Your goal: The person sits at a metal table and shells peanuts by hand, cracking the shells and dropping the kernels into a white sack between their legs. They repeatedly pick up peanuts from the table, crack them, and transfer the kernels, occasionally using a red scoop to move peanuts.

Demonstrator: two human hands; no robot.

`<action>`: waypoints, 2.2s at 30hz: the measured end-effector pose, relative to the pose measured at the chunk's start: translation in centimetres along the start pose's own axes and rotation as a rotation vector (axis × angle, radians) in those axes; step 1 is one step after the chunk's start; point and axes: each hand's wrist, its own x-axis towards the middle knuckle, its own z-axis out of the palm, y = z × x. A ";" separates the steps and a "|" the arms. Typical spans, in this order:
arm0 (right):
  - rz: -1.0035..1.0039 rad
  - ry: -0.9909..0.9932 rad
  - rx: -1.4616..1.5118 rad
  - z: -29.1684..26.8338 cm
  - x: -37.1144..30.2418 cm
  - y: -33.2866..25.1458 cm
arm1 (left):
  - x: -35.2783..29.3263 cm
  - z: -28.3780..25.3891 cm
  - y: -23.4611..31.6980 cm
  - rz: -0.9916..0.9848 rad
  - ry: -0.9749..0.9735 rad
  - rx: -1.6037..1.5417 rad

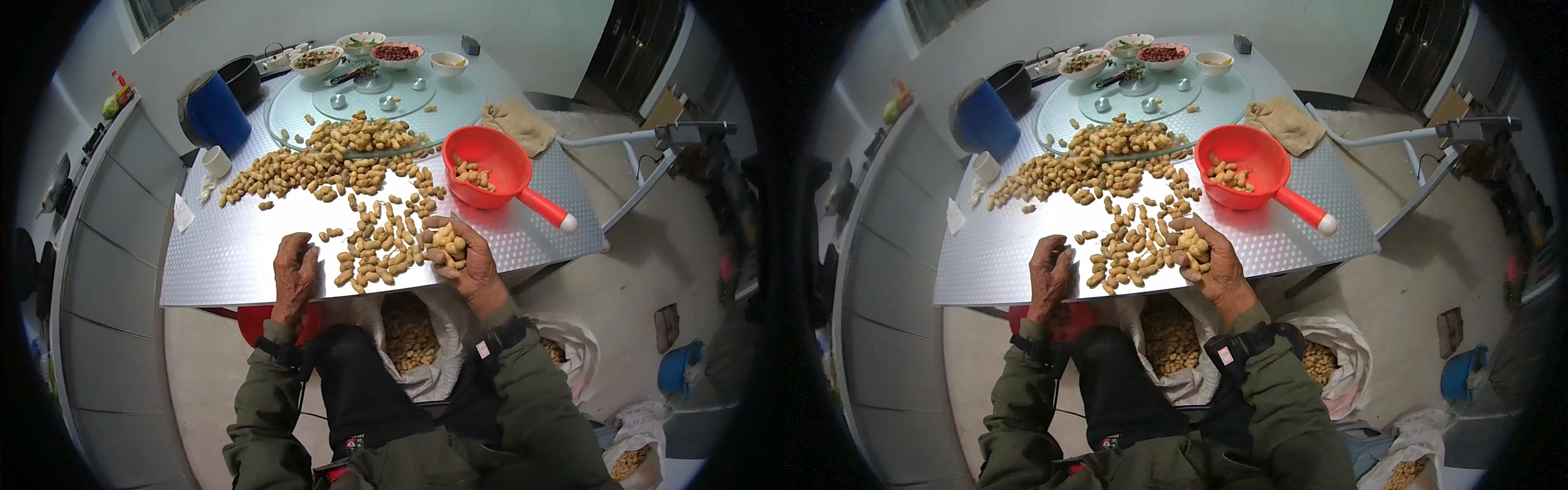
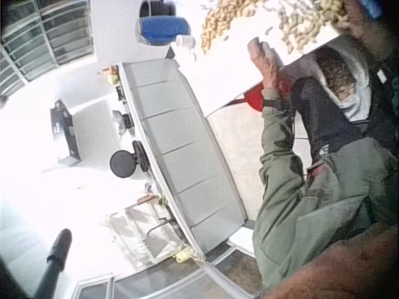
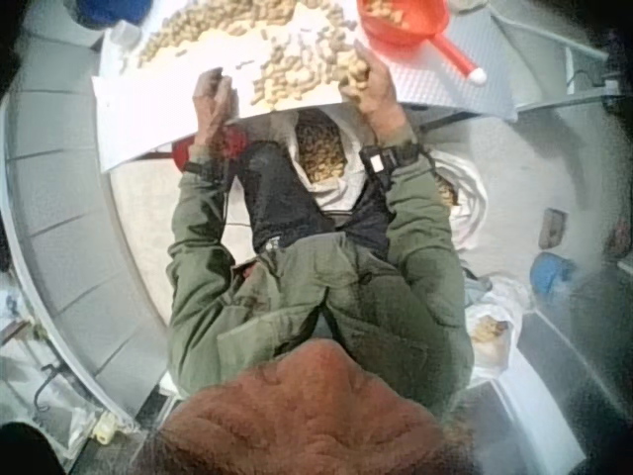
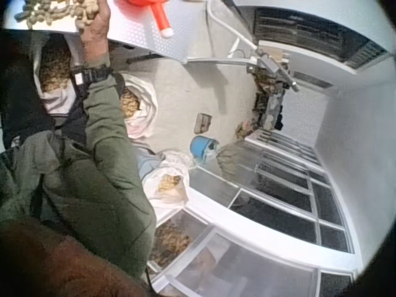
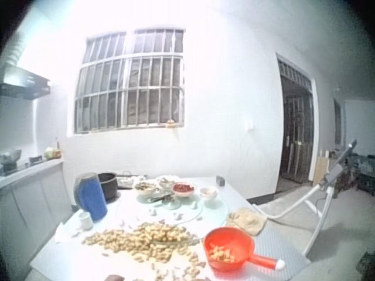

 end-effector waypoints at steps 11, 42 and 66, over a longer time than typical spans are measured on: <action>-0.693 0.487 -1.009 4.1 2.6 -12.8 | -0.2 0.1 0.6 0.019 0.040 -0.009; -0.695 0.192 -2.176 -0.4 14.0 -2.0 | 0.0 -0.2 1.1 -0.004 0.057 0.036; -0.452 -0.464 -1.983 2.2 11.8 1.5 | 0.0 0.0 1.1 0.025 0.056 0.039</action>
